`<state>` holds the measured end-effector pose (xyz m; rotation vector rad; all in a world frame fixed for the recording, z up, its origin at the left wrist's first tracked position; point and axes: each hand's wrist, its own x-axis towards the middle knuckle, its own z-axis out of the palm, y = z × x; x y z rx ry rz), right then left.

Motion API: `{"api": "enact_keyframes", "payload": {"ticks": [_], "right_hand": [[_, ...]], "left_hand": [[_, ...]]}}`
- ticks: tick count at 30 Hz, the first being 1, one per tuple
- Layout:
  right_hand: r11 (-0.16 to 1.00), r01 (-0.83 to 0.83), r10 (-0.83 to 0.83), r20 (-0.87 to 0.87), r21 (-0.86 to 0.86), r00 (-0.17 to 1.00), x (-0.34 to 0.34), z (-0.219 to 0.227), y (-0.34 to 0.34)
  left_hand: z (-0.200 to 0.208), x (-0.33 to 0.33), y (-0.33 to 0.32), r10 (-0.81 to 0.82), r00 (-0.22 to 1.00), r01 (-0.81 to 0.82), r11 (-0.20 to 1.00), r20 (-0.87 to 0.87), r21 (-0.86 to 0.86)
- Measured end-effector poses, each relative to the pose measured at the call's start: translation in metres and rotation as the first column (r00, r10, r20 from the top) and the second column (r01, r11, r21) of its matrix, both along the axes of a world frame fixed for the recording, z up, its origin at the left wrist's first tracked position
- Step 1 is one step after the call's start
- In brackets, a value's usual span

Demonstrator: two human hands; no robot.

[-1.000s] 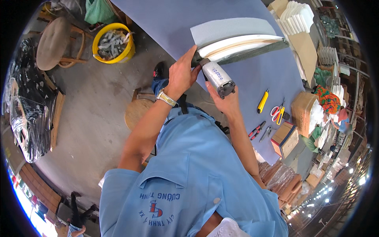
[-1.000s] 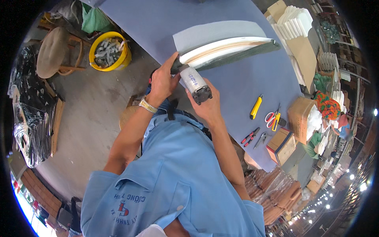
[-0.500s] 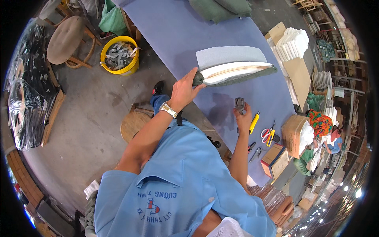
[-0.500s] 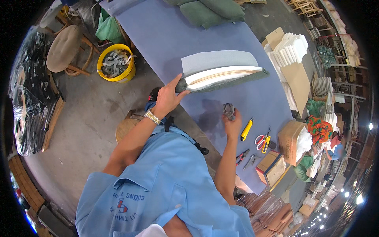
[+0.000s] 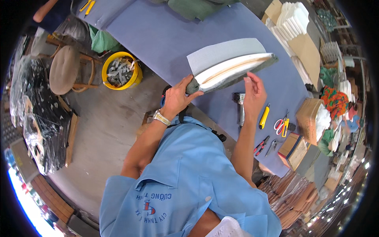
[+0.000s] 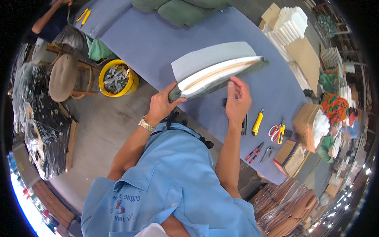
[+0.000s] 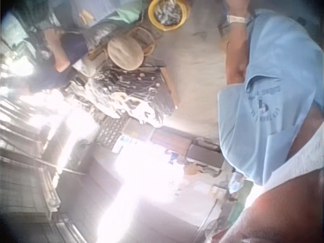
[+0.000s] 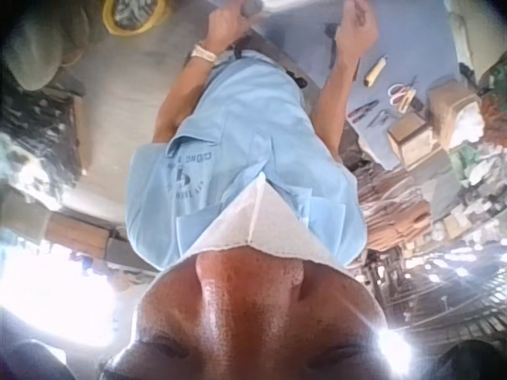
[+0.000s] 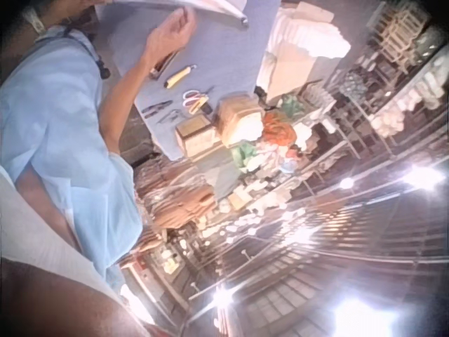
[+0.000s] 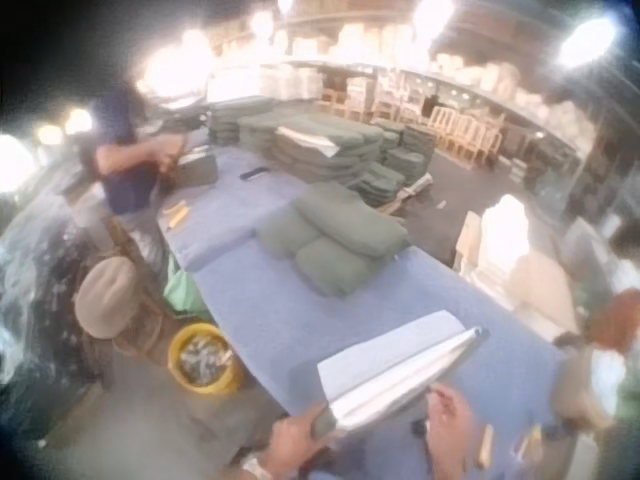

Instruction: The person folds green fabric over foam inserts and secures the edges using a staple gun. They repeatedly pick up cushions, align the fabric, staple the sides, and place finished units on the table.

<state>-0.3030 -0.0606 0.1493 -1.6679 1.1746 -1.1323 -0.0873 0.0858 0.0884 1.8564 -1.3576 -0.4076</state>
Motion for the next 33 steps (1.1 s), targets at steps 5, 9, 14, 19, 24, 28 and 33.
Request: {"api": "enact_keyframes", "payload": {"ticks": [5,9,14,19,24,28,33], "right_hand": [[0.980,-0.119,0.118,-0.018,-0.159,0.993,0.067,0.023,-0.015],[0.985,-0.156,0.152,-0.048,-0.076,0.987,0.116,0.035,-0.014],[0.998,-0.042,0.043,0.023,-0.039,0.999,0.129,0.022,-0.024],[0.898,0.441,-0.437,-0.127,0.001,0.890,0.084,0.031,-0.058],[0.692,0.721,-0.667,-0.413,-0.035,0.620,0.053,0.023,-0.109],[0.546,0.837,-0.760,-0.401,0.034,0.511,0.039,-0.006,-0.131],[0.512,0.853,-0.825,-0.215,0.104,0.522,0.026,-0.015,-0.106]], "left_hand": [[0.036,0.056,-0.039,-0.098,0.985,0.122,0.977,-0.142,0.174],[0.051,0.090,-0.076,-0.188,0.974,0.210,0.960,-0.124,0.188],[0.059,0.114,-0.108,-0.312,0.944,0.326,0.932,-0.108,0.157],[0.048,0.130,-0.124,-0.452,0.888,0.460,0.877,-0.085,0.139],[0.035,0.144,-0.126,-0.604,0.796,0.603,0.788,-0.028,0.124],[0.044,0.159,-0.130,-0.650,0.741,0.671,0.711,-0.170,0.209],[0.027,0.174,-0.131,-0.670,0.717,0.696,0.673,-0.194,0.251]]}}
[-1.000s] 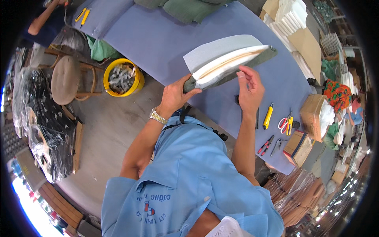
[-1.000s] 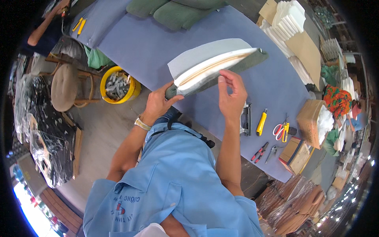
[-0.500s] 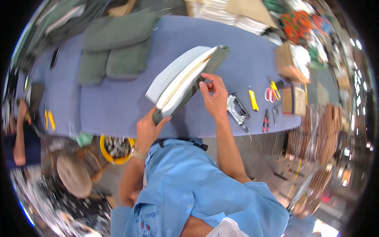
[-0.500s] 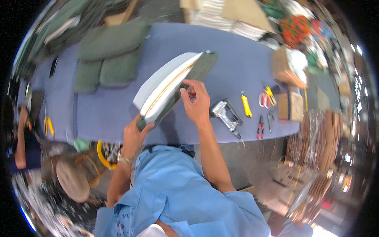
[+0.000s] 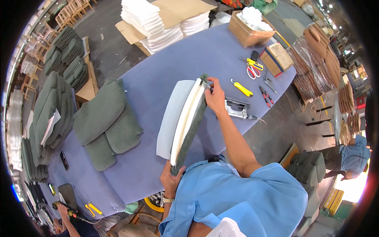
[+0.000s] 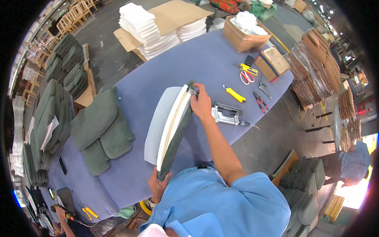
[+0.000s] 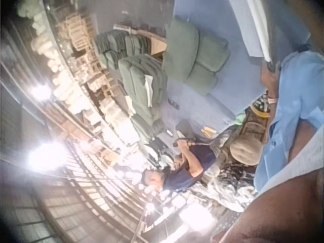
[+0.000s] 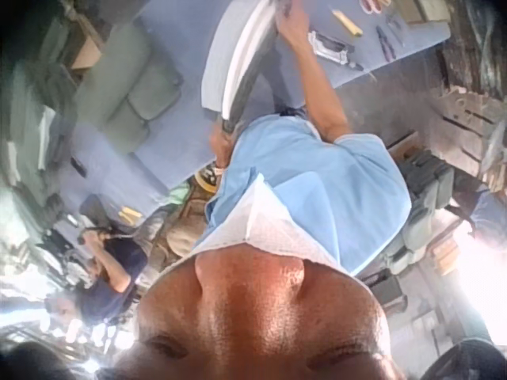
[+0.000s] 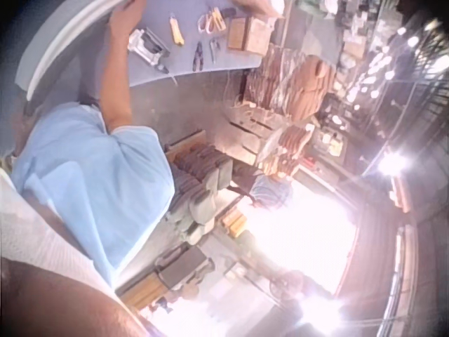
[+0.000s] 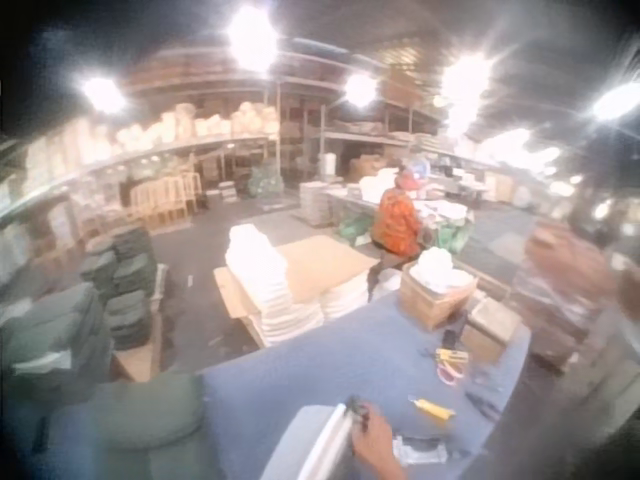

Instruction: The person folds green fabric over foam inserts and secures the edges using a staple gun. They repeatedly pick up cushions, align the fabric, staple the sides, and place finished units on the table.

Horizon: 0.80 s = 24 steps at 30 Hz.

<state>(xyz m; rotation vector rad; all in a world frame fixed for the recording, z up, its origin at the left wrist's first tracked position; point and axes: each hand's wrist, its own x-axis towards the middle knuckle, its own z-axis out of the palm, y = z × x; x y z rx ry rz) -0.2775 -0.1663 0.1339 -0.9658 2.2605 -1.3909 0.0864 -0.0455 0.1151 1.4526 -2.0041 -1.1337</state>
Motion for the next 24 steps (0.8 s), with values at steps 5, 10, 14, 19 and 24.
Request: {"api": "enact_keyframes", "payload": {"ticks": [5,10,14,19,24], "right_hand": [[0.988,-0.002,0.019,0.113,-0.152,0.993,-0.034,-0.044,0.016],[1.000,-0.018,0.018,-0.121,-0.004,0.993,-0.027,-0.003,0.009],[0.997,-0.047,0.054,0.140,-0.055,0.989,-0.042,-0.018,-0.003],[0.936,-0.074,0.274,0.577,-0.345,0.769,-0.002,-0.035,0.042],[0.907,-0.215,0.414,0.672,-0.362,0.614,0.057,-0.051,0.130]], "left_hand": [[-0.024,0.000,0.008,-0.011,1.000,0.012,0.997,0.019,-0.077],[-0.013,-0.004,0.009,0.043,0.999,-0.044,0.996,-0.009,-0.074],[-0.004,-0.004,0.006,0.097,0.992,-0.096,0.995,-0.080,0.015],[0.020,0.054,0.034,0.061,0.996,-0.059,0.998,-0.071,0.025],[0.064,0.114,0.102,0.177,0.983,-0.181,0.912,0.047,0.367]]}}
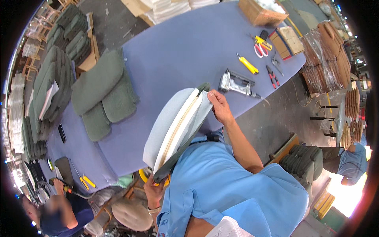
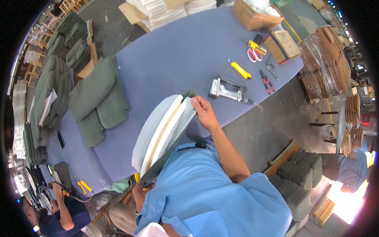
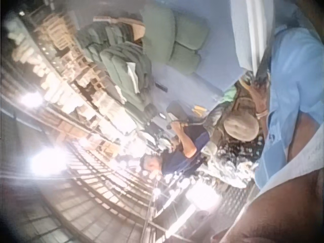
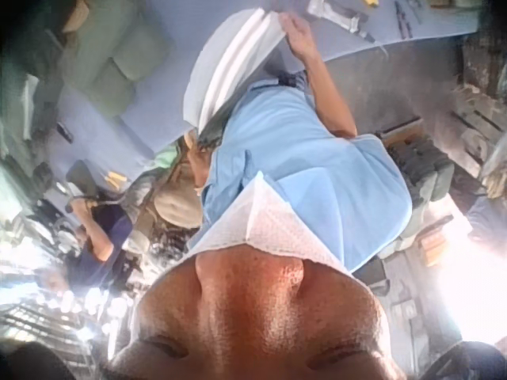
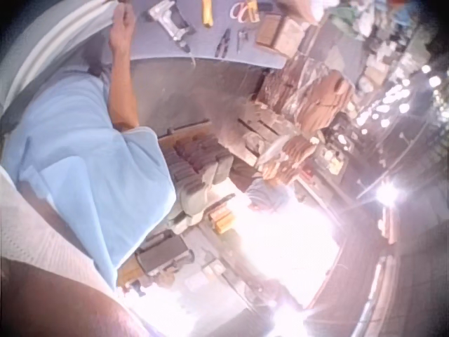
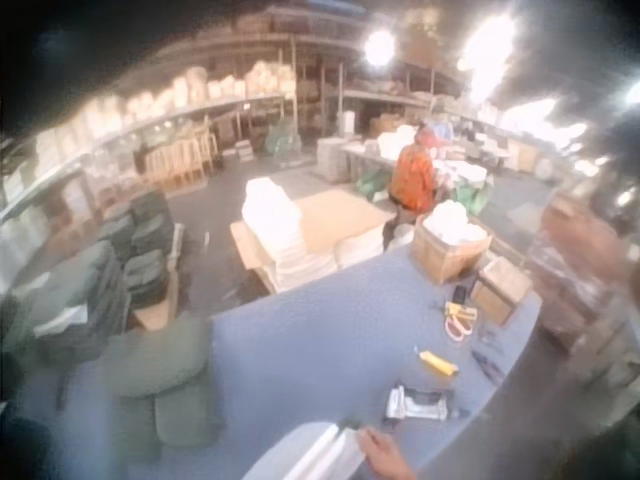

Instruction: The person folds green fabric over foam inserts and secures the edges using a staple gun. They repeatedly pick up cushions, align the fabric, staple the sides, and place finished units on the table.

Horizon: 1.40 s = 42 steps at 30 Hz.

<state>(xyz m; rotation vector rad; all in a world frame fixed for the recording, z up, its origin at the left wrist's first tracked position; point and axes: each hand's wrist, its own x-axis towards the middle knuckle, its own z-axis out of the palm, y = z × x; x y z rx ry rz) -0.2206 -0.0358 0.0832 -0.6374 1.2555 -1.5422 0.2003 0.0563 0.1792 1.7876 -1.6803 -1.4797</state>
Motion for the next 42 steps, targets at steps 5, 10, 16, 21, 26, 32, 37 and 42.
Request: {"api": "enact_keyframes", "payload": {"ticks": [5,10,16,21,26,32,37,42], "right_hand": [[0.999,0.034,-0.036,0.125,0.022,0.992,-0.003,-0.033,0.029],[0.993,0.122,-0.118,0.289,0.006,0.950,0.000,-0.061,0.030],[0.993,0.119,-0.114,0.180,-0.019,0.977,0.010,-0.041,0.012],[0.997,0.062,-0.055,0.141,-0.045,0.989,0.013,-0.024,0.013],[0.997,-0.052,0.055,0.059,-0.056,0.997,0.006,-0.024,0.010],[0.998,-0.046,0.050,0.094,-0.052,0.994,-0.006,-0.030,0.004],[0.999,0.012,-0.002,0.275,-0.032,0.961,-0.057,-0.013,-0.009],[0.991,-0.114,0.127,-0.234,0.070,0.964,-0.096,-0.013,-0.012]], "left_hand": [[0.040,0.013,-0.042,-0.216,0.959,0.241,0.963,0.183,-0.125],[0.070,-0.112,-0.151,-0.211,0.940,0.342,0.633,0.270,-0.695],[0.016,-0.267,-0.189,-0.606,0.766,0.564,0.472,0.215,-0.677],[-0.004,-0.291,-0.192,-0.631,0.759,0.600,0.585,0.159,-0.545],[-0.014,-0.283,-0.190,-0.573,0.815,0.499,0.619,0.085,-0.607],[-0.017,-0.299,-0.183,-0.378,0.926,0.334,0.804,0.010,-0.492],[-0.018,-0.356,-0.180,-0.213,0.959,0.280,0.799,0.185,-0.532],[-0.025,-0.372,-0.172,-0.155,0.984,0.175,0.847,0.082,-0.502]]}}
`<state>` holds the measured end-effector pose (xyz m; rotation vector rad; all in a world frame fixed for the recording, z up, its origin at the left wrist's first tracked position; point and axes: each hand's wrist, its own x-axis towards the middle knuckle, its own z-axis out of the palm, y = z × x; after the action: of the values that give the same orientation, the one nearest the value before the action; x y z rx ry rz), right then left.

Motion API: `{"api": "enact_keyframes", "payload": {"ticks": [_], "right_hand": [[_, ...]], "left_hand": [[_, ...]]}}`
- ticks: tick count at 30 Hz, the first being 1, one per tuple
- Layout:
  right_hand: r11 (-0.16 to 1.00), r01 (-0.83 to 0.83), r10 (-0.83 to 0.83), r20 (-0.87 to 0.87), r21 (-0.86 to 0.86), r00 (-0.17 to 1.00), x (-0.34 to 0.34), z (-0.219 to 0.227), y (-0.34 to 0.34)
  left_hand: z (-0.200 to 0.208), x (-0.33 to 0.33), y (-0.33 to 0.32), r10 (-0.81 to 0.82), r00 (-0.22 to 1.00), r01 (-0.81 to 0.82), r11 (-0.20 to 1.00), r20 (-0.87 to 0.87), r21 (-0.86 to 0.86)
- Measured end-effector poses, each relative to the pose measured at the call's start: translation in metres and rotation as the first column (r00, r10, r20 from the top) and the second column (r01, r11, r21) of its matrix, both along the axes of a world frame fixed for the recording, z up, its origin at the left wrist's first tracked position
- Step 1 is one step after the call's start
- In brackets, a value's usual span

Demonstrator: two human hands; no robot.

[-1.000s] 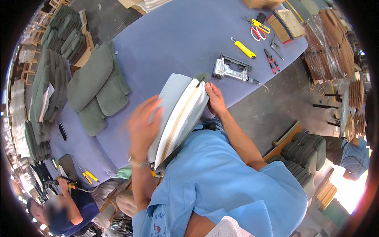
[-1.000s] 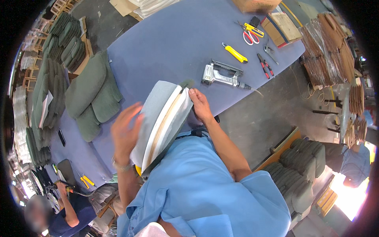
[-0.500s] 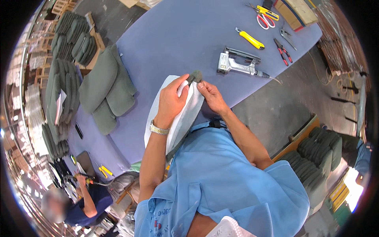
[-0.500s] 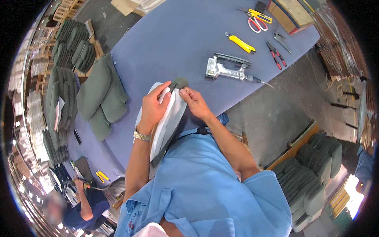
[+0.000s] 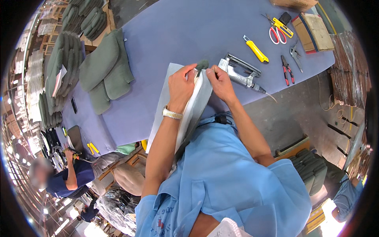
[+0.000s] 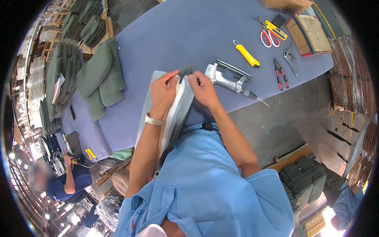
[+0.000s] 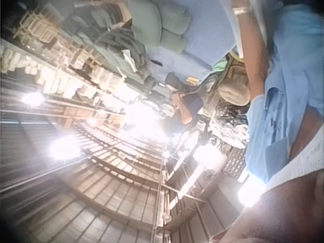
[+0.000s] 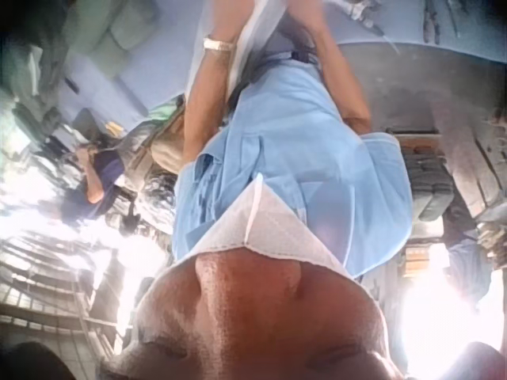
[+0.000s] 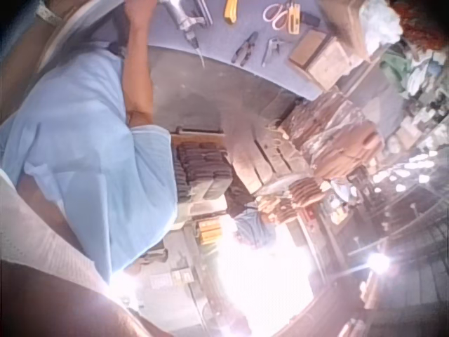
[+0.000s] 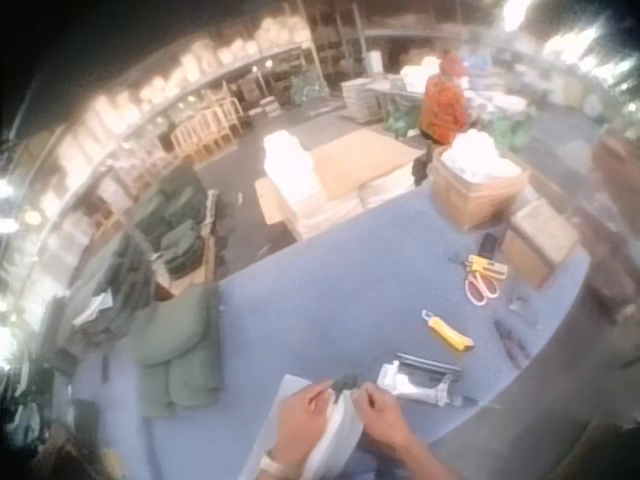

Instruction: The person folds green fabric over foam inserts and secures the edges using a staple gun. They repeatedly pick up cushions, align the fabric, staple the sides, and place finished units on the table.

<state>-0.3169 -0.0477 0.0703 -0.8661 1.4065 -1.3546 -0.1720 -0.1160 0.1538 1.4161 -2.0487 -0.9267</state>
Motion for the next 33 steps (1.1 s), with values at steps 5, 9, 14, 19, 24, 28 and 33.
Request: {"api": "enact_keyframes", "payload": {"ticks": [5,9,14,19,24,28,33], "right_hand": [[0.994,0.008,-0.044,-0.337,-0.108,0.941,-0.019,0.030,0.012],[0.987,-0.128,0.037,-0.637,-0.097,0.770,-0.034,0.057,0.022],[0.993,-0.111,0.104,-0.670,0.032,0.735,-0.032,0.056,0.019],[0.987,-0.105,0.158,-0.708,0.119,0.688,-0.031,0.057,0.013],[0.957,-0.218,0.291,-0.644,0.193,0.708,-0.050,0.054,0.000],[0.968,-0.163,0.245,-0.565,0.192,0.788,-0.061,0.062,-0.009],[0.938,-0.260,0.345,-0.704,0.230,0.621,-0.037,0.064,0.015]], "left_hand": [[-0.017,-0.006,0.018,0.059,0.994,-0.052,0.996,-0.088,0.078],[-0.032,-0.016,0.036,0.097,0.991,-0.092,0.994,-0.088,0.060],[-0.036,-0.019,0.041,0.103,0.987,-0.100,0.994,-0.126,0.036],[-0.032,-0.019,0.042,0.098,0.990,-0.097,0.995,-0.102,0.018],[-0.033,-0.016,0.043,0.059,0.995,-0.065,0.995,-0.074,-0.074],[-0.030,-0.011,0.040,0.058,0.995,-0.061,0.997,-0.079,-0.037],[-0.036,-0.008,0.036,-0.024,0.996,0.017,0.997,-0.087,-0.079]]}}
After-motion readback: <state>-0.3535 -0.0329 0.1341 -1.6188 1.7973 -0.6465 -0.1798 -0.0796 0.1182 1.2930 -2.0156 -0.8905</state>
